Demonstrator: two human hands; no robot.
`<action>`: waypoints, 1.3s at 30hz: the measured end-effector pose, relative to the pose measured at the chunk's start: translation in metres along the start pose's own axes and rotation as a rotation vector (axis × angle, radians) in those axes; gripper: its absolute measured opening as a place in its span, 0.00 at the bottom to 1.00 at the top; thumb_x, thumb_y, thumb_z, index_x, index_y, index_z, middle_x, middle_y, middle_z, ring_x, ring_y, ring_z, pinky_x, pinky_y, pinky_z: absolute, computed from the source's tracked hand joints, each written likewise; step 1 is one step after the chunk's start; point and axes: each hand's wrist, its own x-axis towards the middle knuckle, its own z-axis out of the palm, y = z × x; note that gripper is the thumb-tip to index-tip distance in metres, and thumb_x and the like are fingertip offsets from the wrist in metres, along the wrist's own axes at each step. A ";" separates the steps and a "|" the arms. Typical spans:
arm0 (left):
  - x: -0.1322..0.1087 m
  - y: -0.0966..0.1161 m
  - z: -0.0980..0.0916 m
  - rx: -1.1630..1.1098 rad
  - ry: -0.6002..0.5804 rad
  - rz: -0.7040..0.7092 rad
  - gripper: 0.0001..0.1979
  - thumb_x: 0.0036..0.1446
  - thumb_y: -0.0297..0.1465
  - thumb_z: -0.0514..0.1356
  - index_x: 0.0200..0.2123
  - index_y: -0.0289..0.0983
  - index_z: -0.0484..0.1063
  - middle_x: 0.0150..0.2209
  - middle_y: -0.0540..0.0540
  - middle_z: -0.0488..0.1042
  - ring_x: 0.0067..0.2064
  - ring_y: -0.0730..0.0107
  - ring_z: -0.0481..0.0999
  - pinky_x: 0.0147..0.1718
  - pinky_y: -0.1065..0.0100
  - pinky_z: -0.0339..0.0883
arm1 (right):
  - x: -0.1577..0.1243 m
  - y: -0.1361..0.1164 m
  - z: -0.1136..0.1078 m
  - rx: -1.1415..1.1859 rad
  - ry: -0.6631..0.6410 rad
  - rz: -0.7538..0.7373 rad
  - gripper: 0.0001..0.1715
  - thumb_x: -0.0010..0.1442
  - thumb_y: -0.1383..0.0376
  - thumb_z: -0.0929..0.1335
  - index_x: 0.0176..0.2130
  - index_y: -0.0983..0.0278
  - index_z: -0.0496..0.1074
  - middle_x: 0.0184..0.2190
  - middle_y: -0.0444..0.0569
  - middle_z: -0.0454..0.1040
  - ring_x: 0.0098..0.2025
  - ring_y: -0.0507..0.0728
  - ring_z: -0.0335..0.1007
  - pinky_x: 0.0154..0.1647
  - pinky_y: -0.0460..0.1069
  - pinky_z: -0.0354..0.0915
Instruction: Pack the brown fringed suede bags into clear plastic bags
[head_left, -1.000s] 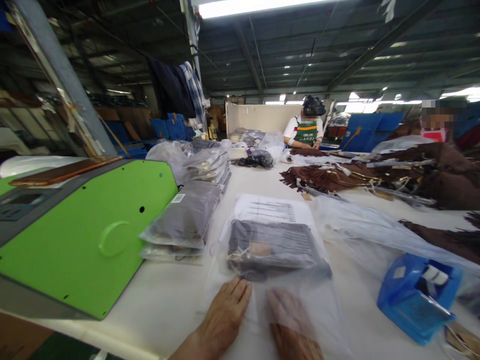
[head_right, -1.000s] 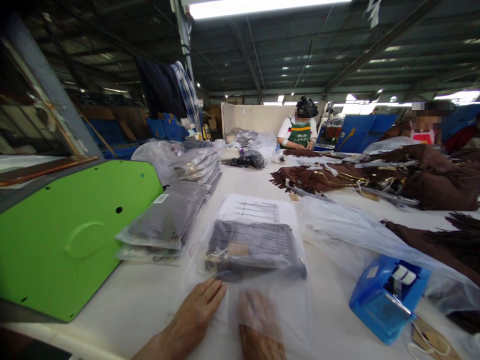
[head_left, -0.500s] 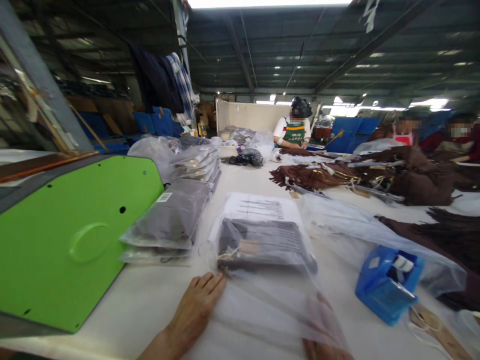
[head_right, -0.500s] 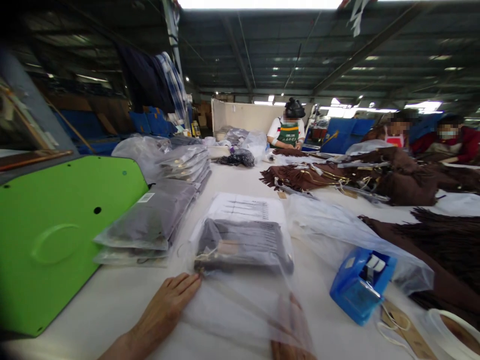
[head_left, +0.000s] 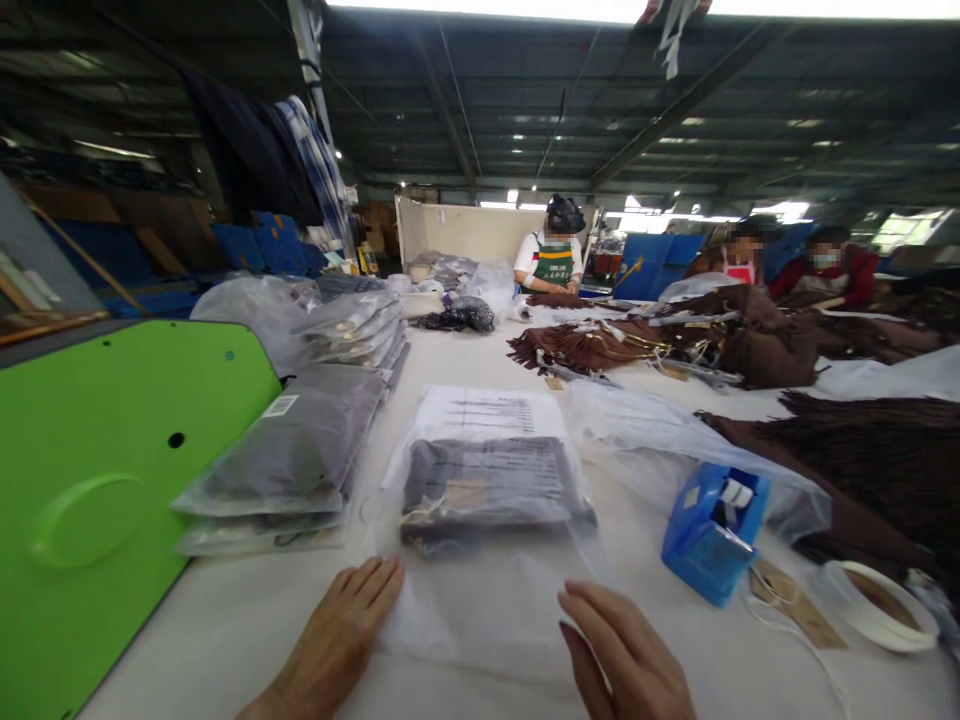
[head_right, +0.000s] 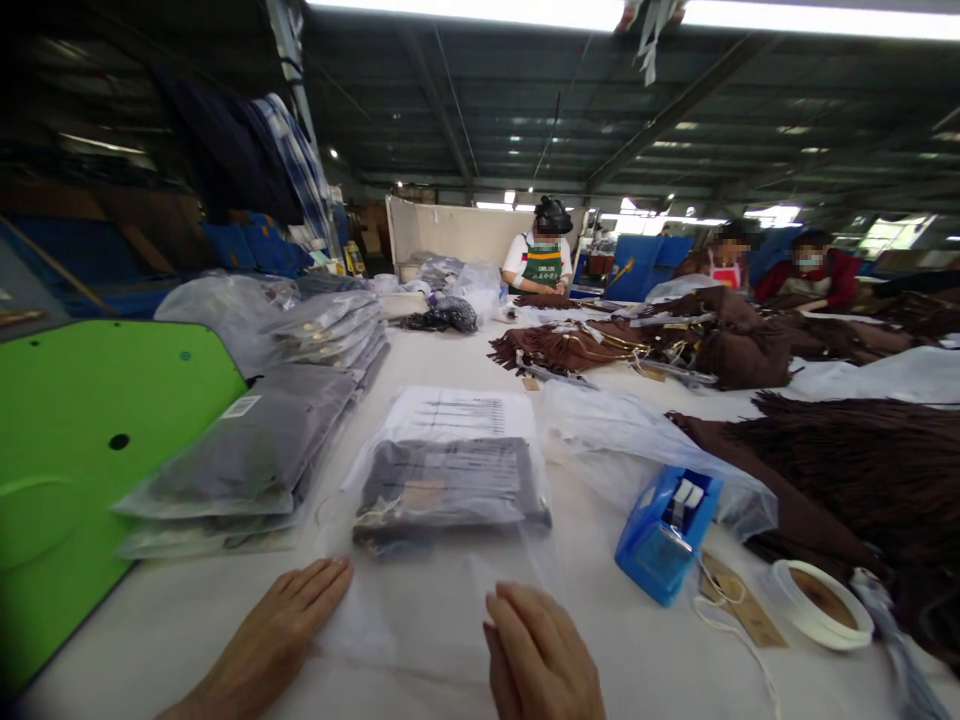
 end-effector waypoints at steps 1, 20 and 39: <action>0.001 0.001 -0.001 0.002 -0.024 -0.001 0.32 0.43 0.12 0.45 0.48 0.42 0.70 0.46 0.48 0.75 0.46 0.68 0.72 0.44 0.68 0.64 | 0.014 0.006 0.004 -0.004 -0.011 -0.007 0.19 0.58 0.67 0.63 0.51 0.61 0.67 0.46 0.53 0.73 0.48 0.57 0.69 0.48 0.51 0.67; -0.009 -0.028 -0.047 -0.270 -0.068 0.081 0.27 0.57 0.31 0.51 0.61 0.41 0.52 0.58 0.45 0.63 0.58 0.63 0.62 0.54 0.62 0.61 | -0.037 0.107 0.000 -0.248 -0.112 -0.150 0.29 0.58 0.71 0.57 0.58 0.58 0.60 0.50 0.49 0.71 0.51 0.55 0.66 0.47 0.50 0.63; 0.009 -0.071 -0.029 -0.191 -0.100 0.245 0.25 0.59 0.20 0.46 0.59 0.39 0.56 0.57 0.41 0.64 0.59 0.65 0.60 0.54 0.64 0.62 | -0.004 0.114 0.026 -0.150 -0.088 -0.282 0.33 0.59 0.70 0.57 0.62 0.56 0.51 0.55 0.51 0.66 0.55 0.57 0.62 0.48 0.52 0.62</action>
